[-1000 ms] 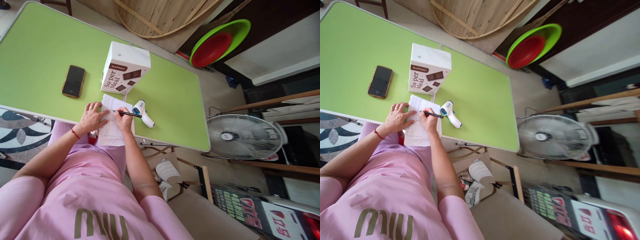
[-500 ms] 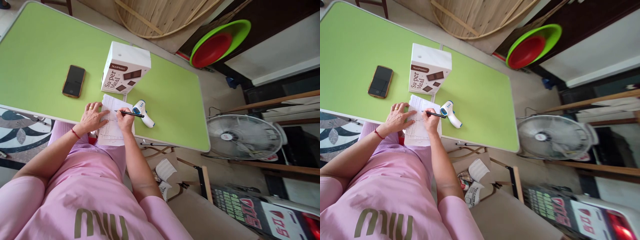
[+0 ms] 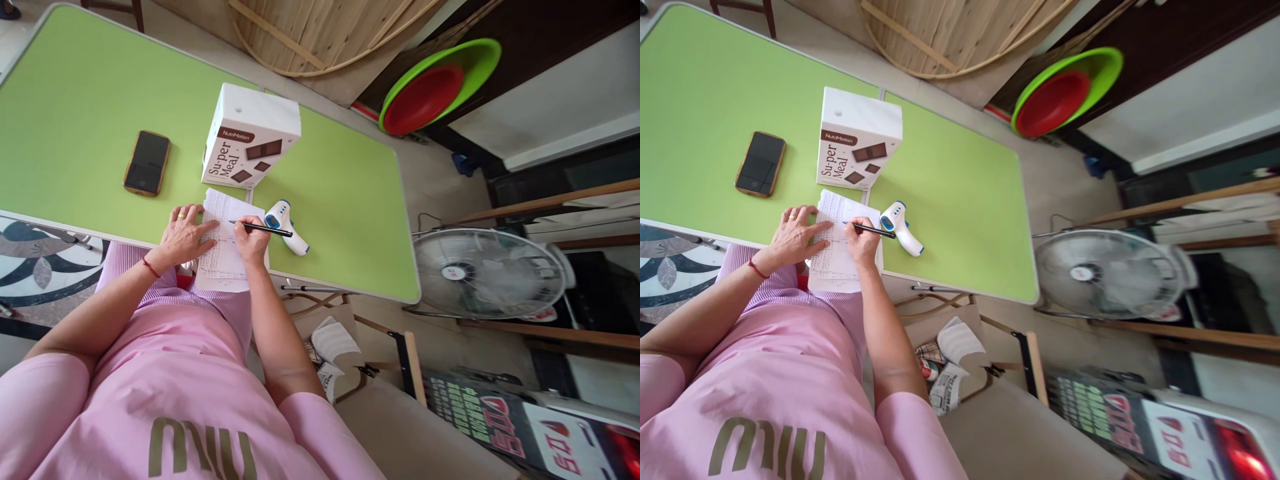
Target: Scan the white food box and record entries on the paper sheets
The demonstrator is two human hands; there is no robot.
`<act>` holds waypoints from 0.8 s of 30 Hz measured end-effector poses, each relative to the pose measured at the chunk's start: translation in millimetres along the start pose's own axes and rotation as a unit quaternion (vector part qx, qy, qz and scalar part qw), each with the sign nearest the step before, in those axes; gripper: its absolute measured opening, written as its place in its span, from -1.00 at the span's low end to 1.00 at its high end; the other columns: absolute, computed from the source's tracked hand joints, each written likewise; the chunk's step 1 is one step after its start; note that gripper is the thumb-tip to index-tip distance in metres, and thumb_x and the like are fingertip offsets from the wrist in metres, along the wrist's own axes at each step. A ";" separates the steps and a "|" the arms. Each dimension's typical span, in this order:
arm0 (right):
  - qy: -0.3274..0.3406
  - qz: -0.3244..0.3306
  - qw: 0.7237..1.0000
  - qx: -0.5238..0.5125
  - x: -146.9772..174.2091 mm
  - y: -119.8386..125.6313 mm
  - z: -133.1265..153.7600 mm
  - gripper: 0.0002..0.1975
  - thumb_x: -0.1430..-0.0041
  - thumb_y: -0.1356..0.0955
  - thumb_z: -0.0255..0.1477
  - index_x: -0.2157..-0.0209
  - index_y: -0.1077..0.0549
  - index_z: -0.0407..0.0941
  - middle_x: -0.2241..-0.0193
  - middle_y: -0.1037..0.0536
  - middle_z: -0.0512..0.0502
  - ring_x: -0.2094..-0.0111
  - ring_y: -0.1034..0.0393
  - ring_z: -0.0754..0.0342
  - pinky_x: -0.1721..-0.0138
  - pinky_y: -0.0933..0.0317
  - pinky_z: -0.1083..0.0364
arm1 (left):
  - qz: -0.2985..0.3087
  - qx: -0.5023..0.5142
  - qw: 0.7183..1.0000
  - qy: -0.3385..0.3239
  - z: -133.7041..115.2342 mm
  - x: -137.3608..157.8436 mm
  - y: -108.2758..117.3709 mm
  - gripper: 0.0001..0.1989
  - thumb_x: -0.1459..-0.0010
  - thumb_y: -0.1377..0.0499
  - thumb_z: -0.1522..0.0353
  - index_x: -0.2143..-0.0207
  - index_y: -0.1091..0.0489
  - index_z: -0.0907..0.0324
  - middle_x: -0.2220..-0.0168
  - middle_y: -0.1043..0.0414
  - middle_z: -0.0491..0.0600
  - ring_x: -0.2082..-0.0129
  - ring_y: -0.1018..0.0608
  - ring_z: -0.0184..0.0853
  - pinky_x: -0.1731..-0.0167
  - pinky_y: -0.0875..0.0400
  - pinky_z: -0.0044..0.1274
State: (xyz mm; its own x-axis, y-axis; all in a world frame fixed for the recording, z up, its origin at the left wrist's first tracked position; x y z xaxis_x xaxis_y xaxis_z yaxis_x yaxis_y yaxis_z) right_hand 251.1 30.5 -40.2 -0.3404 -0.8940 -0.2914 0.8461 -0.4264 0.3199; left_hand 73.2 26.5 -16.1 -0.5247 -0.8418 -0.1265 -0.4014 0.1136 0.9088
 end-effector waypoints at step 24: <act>0.017 0.030 0.999 0.008 0.6 -6.6 -3.5 -0.78 -0.14 -0.33 -0.21 0.42 -0.42 -0.07 0.55 -0.47 0.07 0.51 -0.32 0.15 0.39 -0.30 0.13 | 0.003 -0.010 1.000 -0.001 -0.8 -0.7 0.0 -0.55 -0.28 -0.21 0.13 -0.17 -0.50 0.01 -0.24 -0.26 0.26 -0.24 -0.30 0.14 -0.24 -0.14 0.02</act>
State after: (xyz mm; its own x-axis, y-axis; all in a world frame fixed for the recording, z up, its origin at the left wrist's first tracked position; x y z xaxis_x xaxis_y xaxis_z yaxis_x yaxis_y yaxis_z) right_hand 246.6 33.3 -45.7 -0.2751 -0.9126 -0.3023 0.8581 -0.3749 0.3510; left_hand 74.2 26.7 -15.7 -0.5285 -0.8400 -0.1226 -0.3838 0.1076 0.9171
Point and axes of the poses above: each hand's wrist, its own x-axis away from the middle knuckle, its own y-axis out of the back of the hand, z = x × y, the point moved 8 cm from there along -x, towards the middle knuckle
